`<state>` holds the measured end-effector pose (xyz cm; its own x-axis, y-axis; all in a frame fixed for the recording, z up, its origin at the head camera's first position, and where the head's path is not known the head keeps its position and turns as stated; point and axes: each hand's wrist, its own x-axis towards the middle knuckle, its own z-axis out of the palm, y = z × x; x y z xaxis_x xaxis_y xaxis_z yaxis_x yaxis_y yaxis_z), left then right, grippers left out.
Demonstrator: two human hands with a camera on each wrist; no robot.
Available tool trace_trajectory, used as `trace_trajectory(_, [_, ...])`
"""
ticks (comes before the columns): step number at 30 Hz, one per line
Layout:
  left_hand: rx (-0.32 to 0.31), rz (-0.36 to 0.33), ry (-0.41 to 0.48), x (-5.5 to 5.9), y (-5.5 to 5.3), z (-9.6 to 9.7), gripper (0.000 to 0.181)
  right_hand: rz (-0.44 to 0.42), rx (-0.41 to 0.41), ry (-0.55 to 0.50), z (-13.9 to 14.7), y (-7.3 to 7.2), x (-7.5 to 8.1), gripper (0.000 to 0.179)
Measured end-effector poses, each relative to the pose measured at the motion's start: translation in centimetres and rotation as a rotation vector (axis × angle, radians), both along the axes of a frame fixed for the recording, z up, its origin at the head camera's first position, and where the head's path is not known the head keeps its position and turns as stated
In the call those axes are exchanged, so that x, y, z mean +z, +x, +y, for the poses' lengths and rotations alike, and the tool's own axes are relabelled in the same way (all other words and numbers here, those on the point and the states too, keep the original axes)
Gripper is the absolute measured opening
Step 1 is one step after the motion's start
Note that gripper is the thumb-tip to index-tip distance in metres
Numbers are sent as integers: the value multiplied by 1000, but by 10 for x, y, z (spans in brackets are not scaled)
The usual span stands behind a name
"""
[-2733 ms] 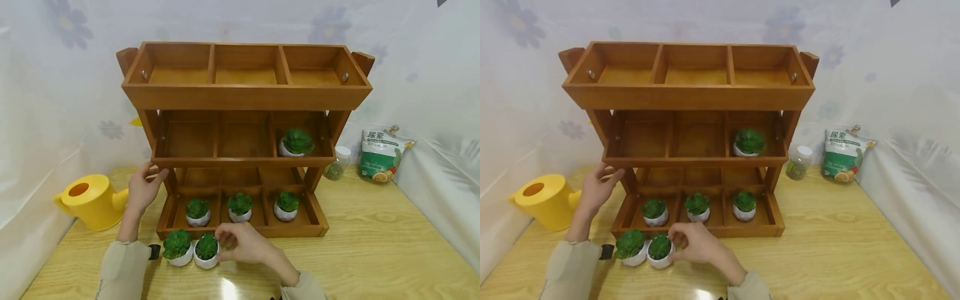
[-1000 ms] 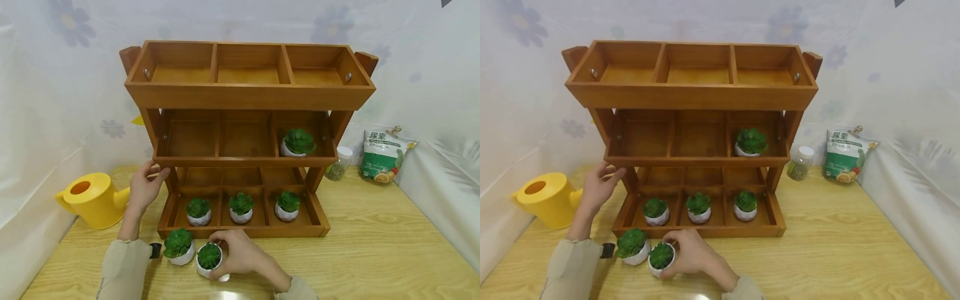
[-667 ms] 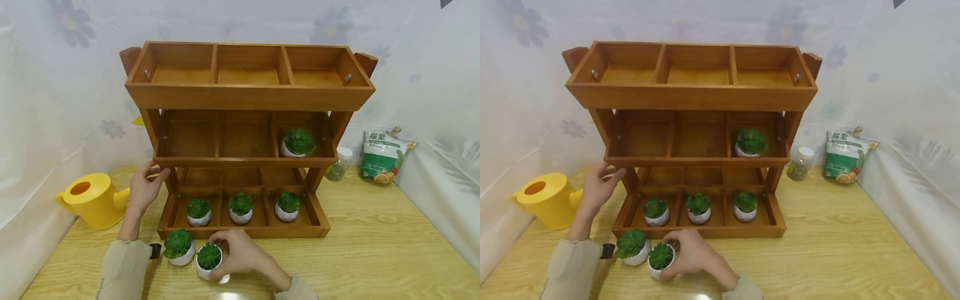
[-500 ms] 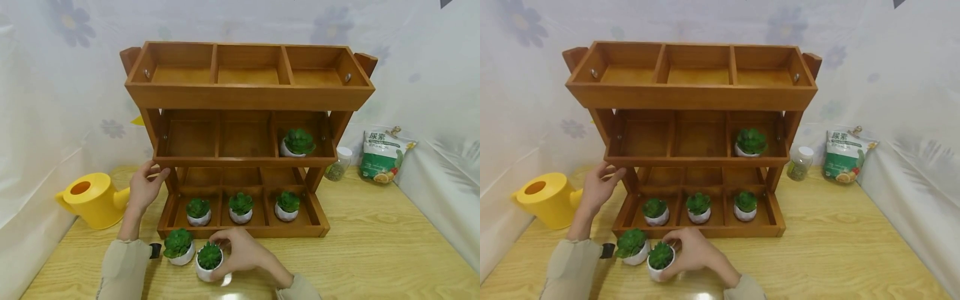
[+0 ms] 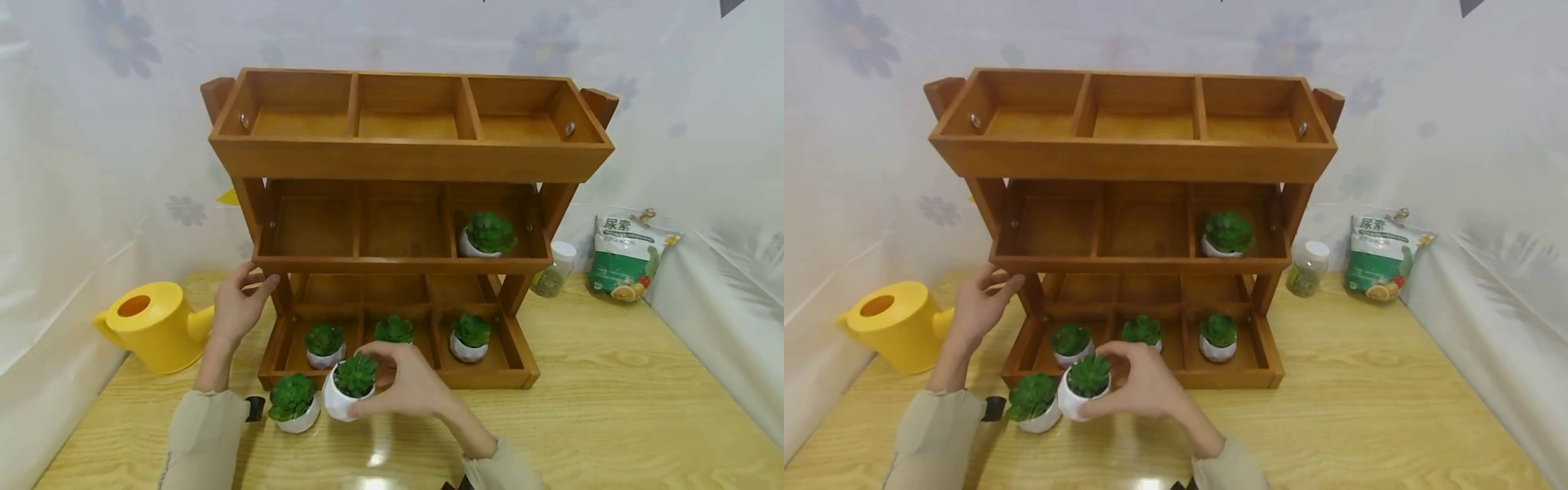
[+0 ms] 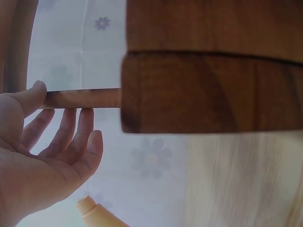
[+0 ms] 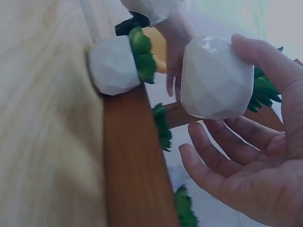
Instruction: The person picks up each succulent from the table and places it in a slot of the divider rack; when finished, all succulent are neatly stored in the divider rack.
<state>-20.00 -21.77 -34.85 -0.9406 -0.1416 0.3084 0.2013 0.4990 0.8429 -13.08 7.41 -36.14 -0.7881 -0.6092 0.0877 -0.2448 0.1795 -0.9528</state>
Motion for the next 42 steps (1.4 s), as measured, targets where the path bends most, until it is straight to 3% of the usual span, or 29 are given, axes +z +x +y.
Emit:
trace_trajectory(10, [-5, 15, -3, 1, -2, 1, 51, 150, -77, 30, 18, -18, 67, 56])
trace_trajectory(17, [-6, 12, -13, -1, -1, 0, 50, 284, -67, 68, 30, -31, 114, 56])
trace_trajectory(22, [1, 13, -15, 0, 0, -1, 50, 312, -97, 122, 36, -40, 141, 56])
trace_trajectory(30, [-4, 17, -9, 1, 1, -2, 50, 369, -137, 233, 39, -54, 161, 58])
trace_trajectory(42, [1, 19, -21, 0, 1, -1, 50, 434, -232, 388, 39, -72, 168, 67])
